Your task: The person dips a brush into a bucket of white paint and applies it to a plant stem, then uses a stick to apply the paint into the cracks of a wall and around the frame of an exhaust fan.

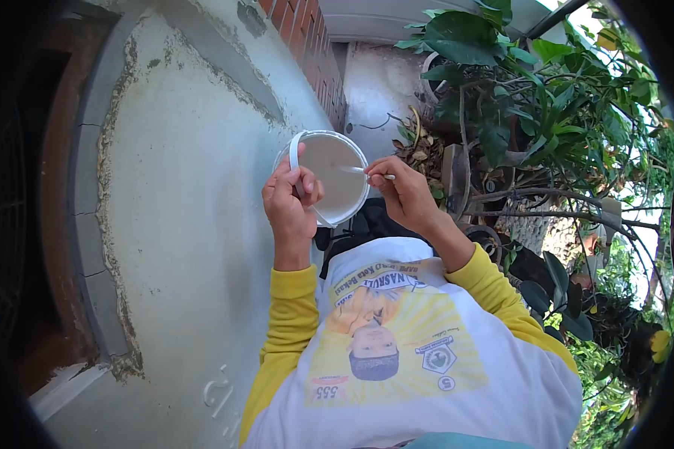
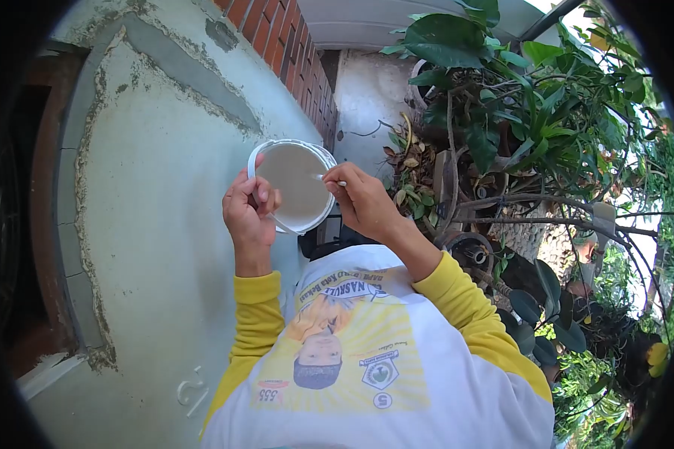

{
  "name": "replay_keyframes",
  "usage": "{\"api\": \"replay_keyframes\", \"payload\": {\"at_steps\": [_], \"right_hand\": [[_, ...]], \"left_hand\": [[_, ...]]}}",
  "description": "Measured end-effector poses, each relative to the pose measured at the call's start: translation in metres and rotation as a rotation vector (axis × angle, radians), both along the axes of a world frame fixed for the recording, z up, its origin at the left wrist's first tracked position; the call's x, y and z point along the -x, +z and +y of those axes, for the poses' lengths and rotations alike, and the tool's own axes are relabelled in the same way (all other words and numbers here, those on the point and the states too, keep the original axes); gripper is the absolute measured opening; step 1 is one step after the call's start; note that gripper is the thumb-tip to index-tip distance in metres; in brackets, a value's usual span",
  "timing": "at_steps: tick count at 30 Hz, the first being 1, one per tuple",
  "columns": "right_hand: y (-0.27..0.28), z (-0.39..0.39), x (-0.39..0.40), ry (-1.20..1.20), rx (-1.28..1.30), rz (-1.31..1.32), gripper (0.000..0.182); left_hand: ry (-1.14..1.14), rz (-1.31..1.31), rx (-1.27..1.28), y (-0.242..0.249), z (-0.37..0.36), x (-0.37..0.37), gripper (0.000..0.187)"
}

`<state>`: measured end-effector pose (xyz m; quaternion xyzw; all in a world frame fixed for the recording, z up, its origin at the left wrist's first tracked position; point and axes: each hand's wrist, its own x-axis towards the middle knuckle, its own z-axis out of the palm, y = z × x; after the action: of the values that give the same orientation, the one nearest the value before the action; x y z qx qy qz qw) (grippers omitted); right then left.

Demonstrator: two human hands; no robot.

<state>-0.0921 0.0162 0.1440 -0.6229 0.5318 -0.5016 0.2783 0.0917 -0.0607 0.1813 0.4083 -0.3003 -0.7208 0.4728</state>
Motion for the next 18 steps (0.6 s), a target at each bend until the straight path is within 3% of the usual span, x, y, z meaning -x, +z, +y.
{"api": "replay_keyframes", "payload": {"at_steps": [5, 18], "right_hand": [[0.001, 0.003, -0.002, -0.083, -0.085, -0.153, 0.007], [0.002, 0.009, 0.027, -0.434, -0.021, -0.955, 0.021]], "left_hand": [[-0.015, -0.005, -0.025, 0.002, 0.003, -0.001, 0.040], [-0.025, 0.032, -0.012, 0.000, -0.002, -0.006, 0.044]]}}
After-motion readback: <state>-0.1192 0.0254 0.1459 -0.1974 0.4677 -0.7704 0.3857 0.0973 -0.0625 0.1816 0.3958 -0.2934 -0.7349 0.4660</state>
